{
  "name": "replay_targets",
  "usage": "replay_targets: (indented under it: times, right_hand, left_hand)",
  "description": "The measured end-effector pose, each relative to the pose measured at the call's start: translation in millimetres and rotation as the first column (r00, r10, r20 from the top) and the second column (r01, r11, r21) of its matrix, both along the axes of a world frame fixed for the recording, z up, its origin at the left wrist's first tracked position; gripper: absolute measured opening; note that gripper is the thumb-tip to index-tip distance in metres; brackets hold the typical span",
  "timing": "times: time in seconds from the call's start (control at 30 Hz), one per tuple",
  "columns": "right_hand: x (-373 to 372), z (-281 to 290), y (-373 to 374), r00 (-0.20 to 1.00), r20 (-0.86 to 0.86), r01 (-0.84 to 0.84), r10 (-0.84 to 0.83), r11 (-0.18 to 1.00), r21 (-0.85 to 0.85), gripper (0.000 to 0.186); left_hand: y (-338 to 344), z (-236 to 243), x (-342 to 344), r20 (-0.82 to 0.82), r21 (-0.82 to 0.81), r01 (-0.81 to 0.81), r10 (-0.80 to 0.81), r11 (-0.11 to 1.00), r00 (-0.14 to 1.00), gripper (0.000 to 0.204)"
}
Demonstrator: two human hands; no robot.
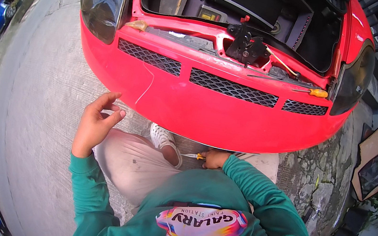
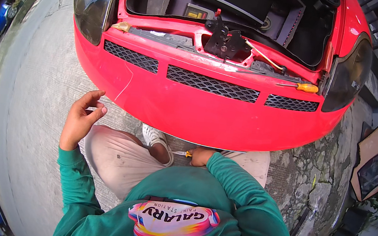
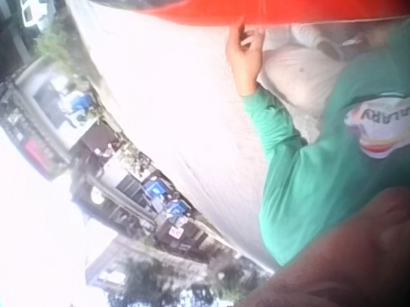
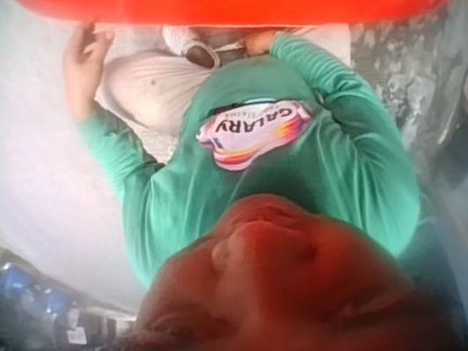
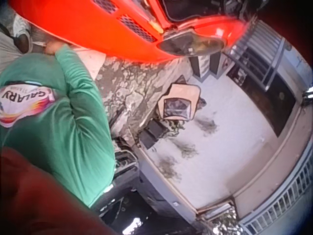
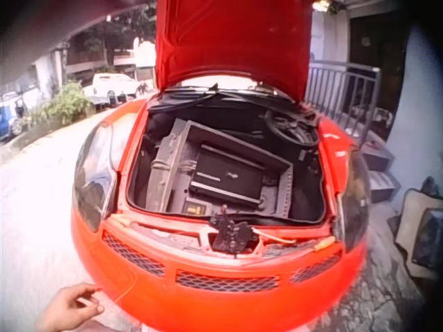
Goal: The person works on the front bumper of a red car with the hood open. They use a thin wire to pull a cable through a hole in the bumper and then use pliers to cut the wire. Finally, they connect a black electrical component to the cable inside the bumper.
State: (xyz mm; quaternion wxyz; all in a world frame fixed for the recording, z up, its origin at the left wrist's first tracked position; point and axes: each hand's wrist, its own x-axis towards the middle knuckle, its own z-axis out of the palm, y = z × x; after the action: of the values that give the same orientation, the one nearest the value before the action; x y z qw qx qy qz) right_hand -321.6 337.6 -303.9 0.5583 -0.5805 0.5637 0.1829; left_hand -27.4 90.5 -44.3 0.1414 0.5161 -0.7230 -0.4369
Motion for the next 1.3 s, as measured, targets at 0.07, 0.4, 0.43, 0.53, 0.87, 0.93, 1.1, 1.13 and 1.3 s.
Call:
replay_targets:
  times: [0.07,0.4,0.43,0.53,0.87,0.93,1.1,1.13,1.3]
  right_hand:
    - [-5.6,-9.8,8.6,0.999,-0.036,-0.021,0.021,1.0,0.006,0.077]
    - [-76.8,151.8,10.2,0.508,0.745,0.399,-0.432,0.885,0.242,0.054]
    - [-78.2,179.5,5.0,0.269,0.877,0.424,-0.398,0.867,0.263,0.054]
    - [-73.7,250.5,-10.6,-0.236,0.97,0.485,-0.054,0.858,0.166,0.05]
    - [-57.3,330.8,-47.3,-0.335,0.765,0.637,0.55,0.731,-0.247,0.048]
    - [-55.0,331.3,-49.5,-0.289,0.757,0.65,0.586,0.701,-0.294,0.047]
    - [-48.0,341.6,-52.6,-0.095,0.699,0.679,0.709,0.56,-0.475,0.047]
    - [-46.5,348.3,-50.5,-0.011,0.674,0.672,0.739,0.505,-0.542,0.047]
    - [-88.9,364.1,-46.5,0.595,0.621,0.419,0.51,0.462,-0.781,0.035]
  left_hand:
    - [11.7,8.0,22.4,-0.026,-0.044,0.006,-0.007,0.999,1.0,0.048]
    - [39.3,-39.4,115.1,-0.165,0.406,-0.174,0.259,0.897,0.952,0.028]
    - [34.9,-41.7,113.8,-0.13,0.394,-0.218,0.289,0.893,0.948,0.012]
    - [26.2,-37.2,100.9,0.04,0.148,-0.118,0.114,0.982,0.993,0.019]
    - [111.5,16.0,82.5,0.193,0.094,-0.079,0.06,0.992,0.979,0.041]
    - [133.4,19.8,88.4,0.225,0.105,-0.045,0.021,0.993,0.974,0.043]
    - [165.5,50.9,87.4,0.381,0.097,-0.179,0.13,0.979,0.916,0.038]
    - [164.2,60.1,80.0,0.438,0.113,-0.242,0.17,0.964,0.883,0.034]
    - [106.6,83.8,9.3,0.261,-0.38,-0.015,0.123,0.925,0.958,0.021]
